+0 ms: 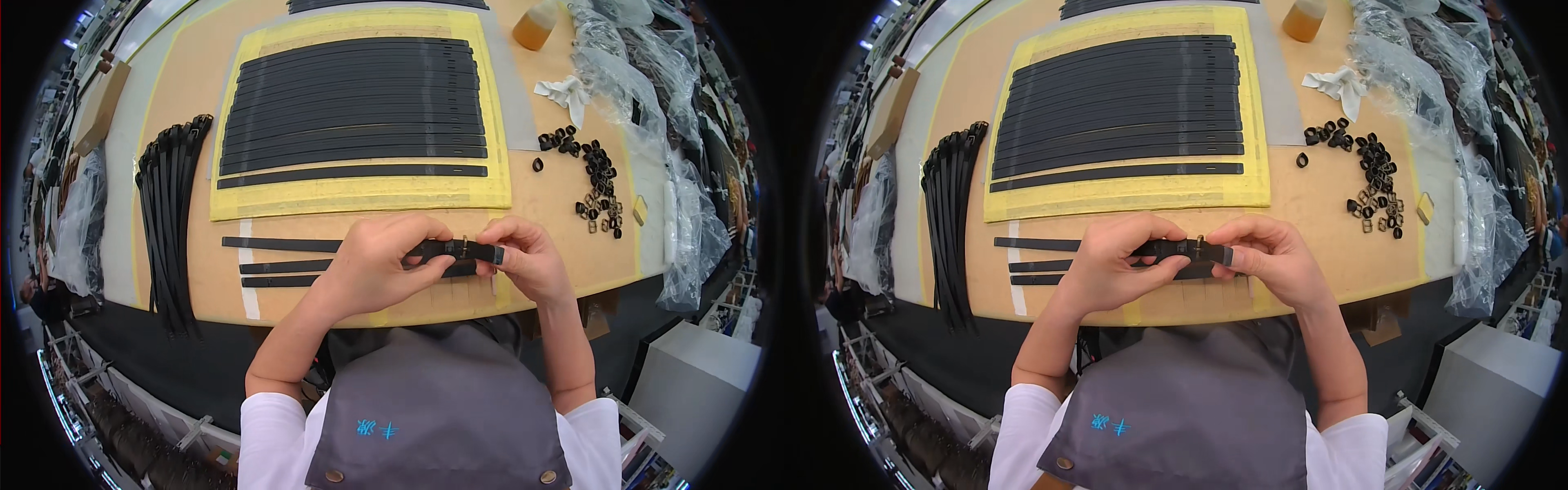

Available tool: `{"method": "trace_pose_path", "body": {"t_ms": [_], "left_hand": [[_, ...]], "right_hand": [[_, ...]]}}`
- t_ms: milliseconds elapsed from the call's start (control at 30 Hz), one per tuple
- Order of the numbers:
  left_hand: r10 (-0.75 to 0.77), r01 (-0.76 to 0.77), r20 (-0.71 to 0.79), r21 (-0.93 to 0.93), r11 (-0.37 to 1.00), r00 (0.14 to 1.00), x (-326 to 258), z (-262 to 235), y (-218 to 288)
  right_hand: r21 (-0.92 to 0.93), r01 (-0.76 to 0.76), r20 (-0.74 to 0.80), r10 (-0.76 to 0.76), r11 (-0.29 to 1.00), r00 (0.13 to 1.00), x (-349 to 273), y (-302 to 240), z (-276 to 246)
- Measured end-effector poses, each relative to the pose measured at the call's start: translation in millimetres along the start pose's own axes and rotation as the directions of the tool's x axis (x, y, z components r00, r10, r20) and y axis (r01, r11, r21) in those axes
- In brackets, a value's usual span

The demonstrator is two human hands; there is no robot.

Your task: The person assembles black straps by inserting small black plastic buckles into the ends of the straps. They pick up a strap and a buckle, align them, and press the buckle into the strap's end. The person repeats this process for multiple straps, stacking the finished items on the table.

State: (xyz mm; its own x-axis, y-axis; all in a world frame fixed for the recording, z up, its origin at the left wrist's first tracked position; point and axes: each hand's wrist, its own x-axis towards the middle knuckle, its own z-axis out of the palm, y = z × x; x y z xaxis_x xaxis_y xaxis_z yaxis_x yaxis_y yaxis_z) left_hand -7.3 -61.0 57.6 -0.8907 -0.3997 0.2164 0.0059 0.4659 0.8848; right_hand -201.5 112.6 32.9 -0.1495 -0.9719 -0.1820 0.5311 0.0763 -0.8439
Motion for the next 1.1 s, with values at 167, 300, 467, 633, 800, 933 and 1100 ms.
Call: {"method": "trace_pose_path", "body": {"t_ms": [167, 300, 467, 633, 800, 933, 1100], "left_hand": [[-0.001, 0.001, 0.057, 0.016, 1.000, 0.998, 7.2, 21.7, 5.9], [0.005, -0.015, 0.121, 0.082, 0.997, 0.993, 11.4, 32.9, 7.9], [0.004, -0.026, 0.185, 0.121, 0.992, 0.983, 13.1, 41.7, 9.2], [-0.066, 0.060, 0.133, 0.050, 0.997, 0.989, 12.5, 44.4, 11.9], [-0.083, 0.075, 0.153, 0.058, 0.996, 0.985, 9.4, 39.4, 7.7], [-0.053, 0.045, 0.139, 0.059, 0.997, 0.989, 6.5, 38.7, 5.3], [-0.050, 0.046, 0.135, 0.033, 0.998, 0.990, 3.0, 37.5, 6.8]], "right_hand": [[-0.096, -0.005, 0.093, 0.014, 0.995, 0.996, 3.7, -6.2, -10.7], [-0.126, -0.283, -0.003, 0.285, 0.951, 0.958, 3.2, -29.1, 2.5], [-0.207, -0.355, 0.006, 0.364, 0.912, 0.931, 1.2, -22.9, -10.3], [-0.193, -0.309, -0.025, 0.310, 0.931, 0.950, -3.5, -19.7, -10.9], [-0.216, -0.285, -0.051, 0.281, 0.934, 0.958, -5.7, -17.0, -14.2], [-0.224, -0.267, -0.046, 0.263, 0.937, 0.964, -6.9, -17.8, -10.7], [-0.245, -0.277, -0.067, 0.269, 0.929, 0.961, -8.5, -19.8, -3.6]]}}
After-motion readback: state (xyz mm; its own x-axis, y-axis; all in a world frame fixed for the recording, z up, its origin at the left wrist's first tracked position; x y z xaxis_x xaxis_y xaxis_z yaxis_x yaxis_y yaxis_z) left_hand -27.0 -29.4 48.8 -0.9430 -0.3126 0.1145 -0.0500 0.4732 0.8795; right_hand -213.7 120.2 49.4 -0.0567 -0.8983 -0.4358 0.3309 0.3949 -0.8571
